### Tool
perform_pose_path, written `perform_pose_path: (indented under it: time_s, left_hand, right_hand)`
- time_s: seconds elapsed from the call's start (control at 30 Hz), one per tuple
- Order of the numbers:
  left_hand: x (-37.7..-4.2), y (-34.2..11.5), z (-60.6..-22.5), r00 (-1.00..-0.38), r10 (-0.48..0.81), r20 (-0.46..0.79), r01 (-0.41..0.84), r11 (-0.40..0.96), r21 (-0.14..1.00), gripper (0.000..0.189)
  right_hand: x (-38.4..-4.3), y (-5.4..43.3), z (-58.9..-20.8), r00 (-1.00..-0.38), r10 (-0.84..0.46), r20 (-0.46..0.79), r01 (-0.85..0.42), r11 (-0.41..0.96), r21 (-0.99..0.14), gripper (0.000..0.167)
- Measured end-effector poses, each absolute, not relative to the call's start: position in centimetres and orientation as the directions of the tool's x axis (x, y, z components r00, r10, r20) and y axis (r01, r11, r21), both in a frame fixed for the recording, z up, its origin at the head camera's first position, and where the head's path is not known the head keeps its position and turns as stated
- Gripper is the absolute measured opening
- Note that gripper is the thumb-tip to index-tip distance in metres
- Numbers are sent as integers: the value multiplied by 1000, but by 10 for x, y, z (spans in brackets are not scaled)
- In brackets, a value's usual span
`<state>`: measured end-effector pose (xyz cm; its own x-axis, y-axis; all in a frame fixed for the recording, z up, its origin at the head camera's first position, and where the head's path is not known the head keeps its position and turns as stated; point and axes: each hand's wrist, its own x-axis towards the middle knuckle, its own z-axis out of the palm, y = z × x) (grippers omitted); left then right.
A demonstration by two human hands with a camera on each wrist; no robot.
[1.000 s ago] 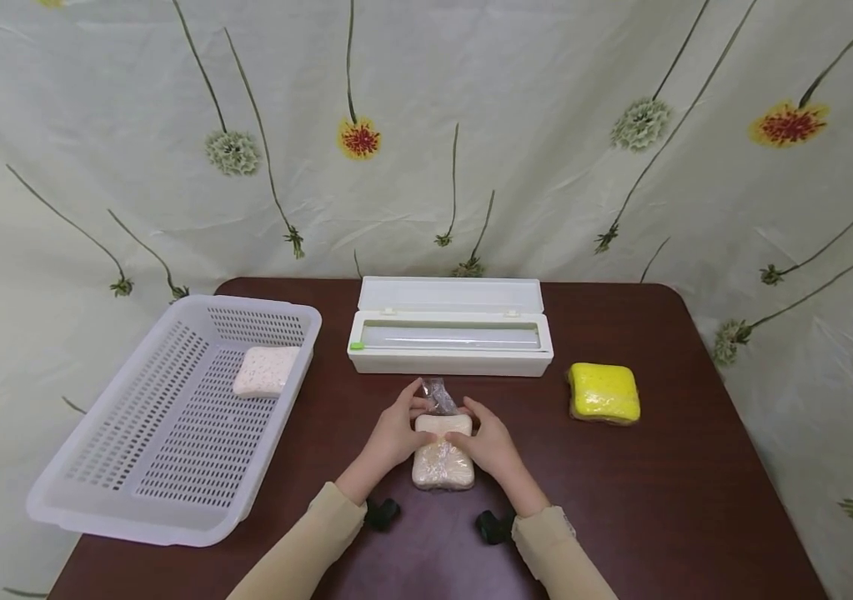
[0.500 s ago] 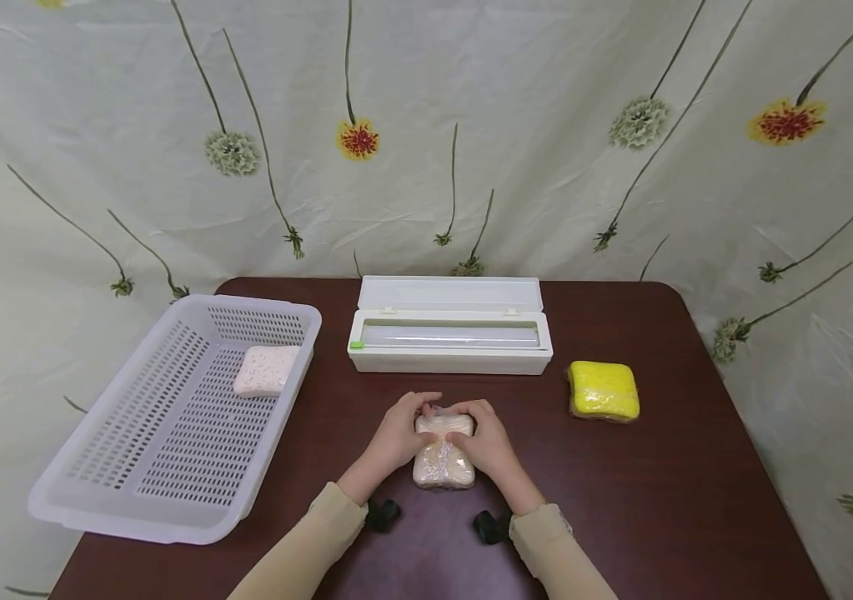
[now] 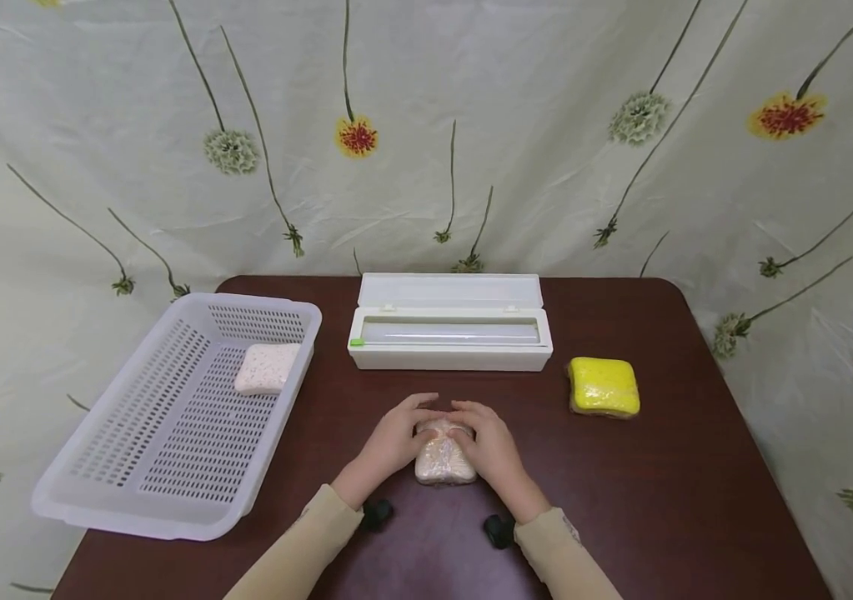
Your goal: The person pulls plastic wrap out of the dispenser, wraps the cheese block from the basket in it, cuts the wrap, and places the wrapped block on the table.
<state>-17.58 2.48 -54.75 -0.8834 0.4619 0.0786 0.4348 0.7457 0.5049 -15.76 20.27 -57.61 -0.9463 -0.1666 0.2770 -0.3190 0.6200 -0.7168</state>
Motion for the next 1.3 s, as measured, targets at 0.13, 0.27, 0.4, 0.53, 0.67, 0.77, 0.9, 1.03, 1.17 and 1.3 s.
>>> perform_pose_path:
  time_s: [0.13, 0.27, 0.4, 0.53, 0.67, 0.77, 0.9, 1.03, 1.17, 1.3]
  left_hand:
    - [-169, 21, -543, -829, 558, 24, 524, 762, 382, 37]
    - [-160, 20, -536, -801, 596, -53, 550, 768, 327, 45]
    - [-151, 21, -534, -796, 591, -133, 540, 791, 286, 52]
    - [-140, 24, -539, -788, 585, -191, 554, 810, 195, 68]
    - [-133, 27, -545, -791, 576, -204, 558, 817, 142, 78]
    - [-131, 28, -547, -799, 565, -204, 546, 825, 148, 76]
    - [-131, 29, -547, -803, 554, -219, 527, 832, 174, 77]
    - [-133, 25, -544, -807, 552, -210, 480, 821, 310, 73]
    - [-145, 16, -535, -860, 503, -84, 407, 776, 482, 60]
    - [-160, 7, -525, -920, 391, 0, 318, 747, 583, 45]
  right_hand:
    - [-153, 205, -575, -907, -227, 354, -407, 684, -605, 27]
    - [-148, 206, -571, -903, -264, 340, -420, 714, -561, 31]
    - [-141, 207, -566, -905, -328, 272, -424, 749, -509, 40]
    - [-134, 204, -563, -913, -366, 180, -407, 820, -402, 44]
    - [-128, 198, -564, -930, -336, 149, -367, 879, -305, 44]
    - [-127, 195, -565, -935, -305, 180, -345, 900, -267, 43]
    - [-127, 191, -564, -938, -284, 199, -329, 911, -249, 42]
    - [-128, 190, -559, -934, -272, 232, -335, 895, -296, 45]
    - [-125, 194, -554, -910, -222, 350, -354, 855, -380, 43]
    - [-116, 197, -553, -851, -211, 481, -426, 814, -395, 31]
